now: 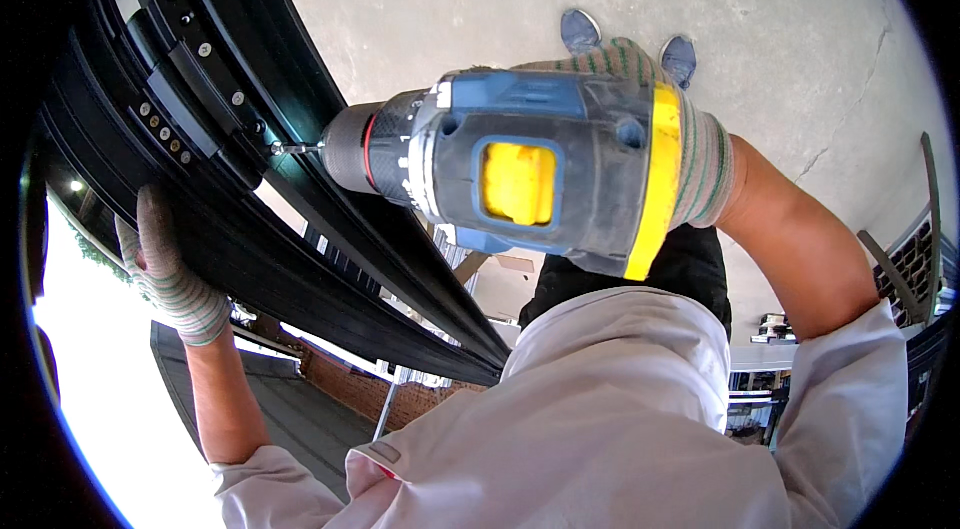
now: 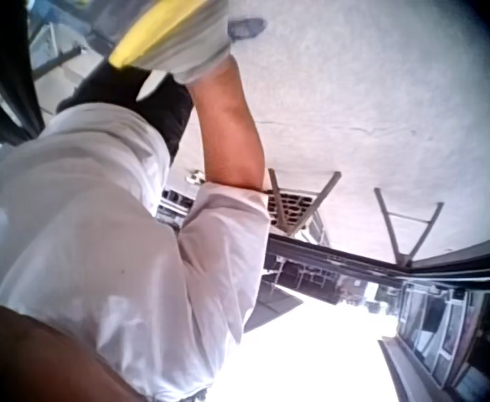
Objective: The person uses a cordless drill to fasten screws into a large black window frame resting on a metal stand. They repeatedly pick up screws from a nearby bowl and drive them into pre-drilled holes along the frame's edge.
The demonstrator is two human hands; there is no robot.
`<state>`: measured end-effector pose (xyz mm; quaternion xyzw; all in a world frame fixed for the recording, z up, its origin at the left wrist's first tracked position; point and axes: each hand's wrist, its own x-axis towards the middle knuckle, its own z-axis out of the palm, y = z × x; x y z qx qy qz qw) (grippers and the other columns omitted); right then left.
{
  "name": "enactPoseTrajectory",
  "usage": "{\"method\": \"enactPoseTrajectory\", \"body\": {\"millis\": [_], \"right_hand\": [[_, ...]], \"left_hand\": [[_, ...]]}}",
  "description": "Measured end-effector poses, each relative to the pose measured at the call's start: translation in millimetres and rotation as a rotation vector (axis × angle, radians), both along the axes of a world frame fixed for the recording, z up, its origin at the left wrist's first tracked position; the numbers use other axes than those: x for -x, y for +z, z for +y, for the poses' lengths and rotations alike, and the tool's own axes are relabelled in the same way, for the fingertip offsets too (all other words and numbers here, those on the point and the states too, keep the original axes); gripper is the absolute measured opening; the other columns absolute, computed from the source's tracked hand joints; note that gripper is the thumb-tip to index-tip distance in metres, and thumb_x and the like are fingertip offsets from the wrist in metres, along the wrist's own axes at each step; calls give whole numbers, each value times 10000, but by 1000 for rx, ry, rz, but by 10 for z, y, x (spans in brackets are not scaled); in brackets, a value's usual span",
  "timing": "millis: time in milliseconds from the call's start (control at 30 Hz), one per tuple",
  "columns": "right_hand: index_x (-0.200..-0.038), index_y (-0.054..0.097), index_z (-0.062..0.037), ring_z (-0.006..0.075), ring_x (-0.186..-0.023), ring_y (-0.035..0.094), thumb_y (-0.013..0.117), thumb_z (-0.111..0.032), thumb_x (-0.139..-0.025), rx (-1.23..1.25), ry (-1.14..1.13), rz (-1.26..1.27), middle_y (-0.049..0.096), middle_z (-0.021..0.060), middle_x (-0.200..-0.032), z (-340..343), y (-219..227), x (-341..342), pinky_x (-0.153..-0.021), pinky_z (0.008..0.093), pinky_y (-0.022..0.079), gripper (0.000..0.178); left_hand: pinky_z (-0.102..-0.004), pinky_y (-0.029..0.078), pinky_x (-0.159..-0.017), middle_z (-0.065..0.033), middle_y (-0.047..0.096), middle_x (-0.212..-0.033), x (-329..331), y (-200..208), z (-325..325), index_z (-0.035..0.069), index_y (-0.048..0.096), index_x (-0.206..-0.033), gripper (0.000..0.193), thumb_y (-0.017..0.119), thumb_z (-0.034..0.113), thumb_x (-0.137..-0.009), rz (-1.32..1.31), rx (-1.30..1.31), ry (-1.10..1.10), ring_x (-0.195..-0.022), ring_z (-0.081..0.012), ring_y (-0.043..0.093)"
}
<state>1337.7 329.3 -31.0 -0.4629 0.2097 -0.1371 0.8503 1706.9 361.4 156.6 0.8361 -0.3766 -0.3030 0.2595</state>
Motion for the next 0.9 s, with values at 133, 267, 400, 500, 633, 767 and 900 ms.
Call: {"method": "enactPoseTrajectory", "body": {"millis": [133, 267, 400, 500, 633, 767, 900], "right_hand": [[-1193, 601, -74, 129, -941, 650, 781, -176, -759, 41, 81, -29, 670, 35, -1031, -177, 133, -18, -845, 269, 523, 480], [-1163, 610, -72, 130, -939, 648, 777, -181, -767, -46, 54, -92, 669, 36, -1026, -202, 138, -21, -839, 265, 519, 444], [-1134, 618, -70, 131, -937, 646, 773, -186, -775, -42, 54, -107, 667, 36, -1022, -205, 186, -29, -833, 262, 516, 408], [-1111, 625, -69, 132, -935, 645, 771, -190, -781, -14, 60, -99, 666, 36, -1018, -208, 195, -11, -828, 259, 513, 381], [-1082, 633, -67, 133, -933, 643, 767, -196, -789, -4, 35, -111, 665, 36, -1013, -231, 246, 3, -822, 256, 509, 347], [-1136, 612, -65, 130, -952, 647, 796, -167, -743, -120, 112, -64, 667, 35, -1038, -265, 279, -3, -833, 251, 518, 446], [-1233, 582, -75, 144, -1006, 653, 805, -118, -714, -321, 104, -157, 670, 53, -1098, -217, 222, -57, -883, 262, 528, 567]], "left_hand": [[-316, 540, -915, -96, 677, -1139, 43, 67, 18, 8, 519, -1300, 480, 679, 216, -899, -61, 14, -8, -1034, -187, 667], [-312, 533, -919, -81, 670, -1130, 186, 82, -69, 17, 485, -1325, 532, 710, 195, -877, -31, 14, 23, -1009, -176, 669], [-317, 552, -876, -68, 665, -1114, 262, 141, -91, 35, 525, -1290, 468, 692, 195, -883, -37, 9, 8, -990, -173, 665], [-316, 540, -873, -60, 660, -1103, 375, 127, -139, 43, 531, -1280, 461, 696, 197, -878, -54, 7, 7, -975, -166, 655], [-305, 511, -901, -58, 658, -1093, 342, 126, -122, 45, 552, -1237, 420, 700, 192, -873, -125, 29, 8, -975, -165, 644], [-299, 499, -914, -57, 656, -1091, 295, 132, -84, 42, 557, -1226, 413, 690, 220, -879, -151, 18, 13, -974, -158, 638], [-292, 495, -908, -50, 653, -1094, 299, 131, -107, 41, 554, -1242, 422, 676, 232, -886, -197, 8, -5, -965, -135, 631]]}}
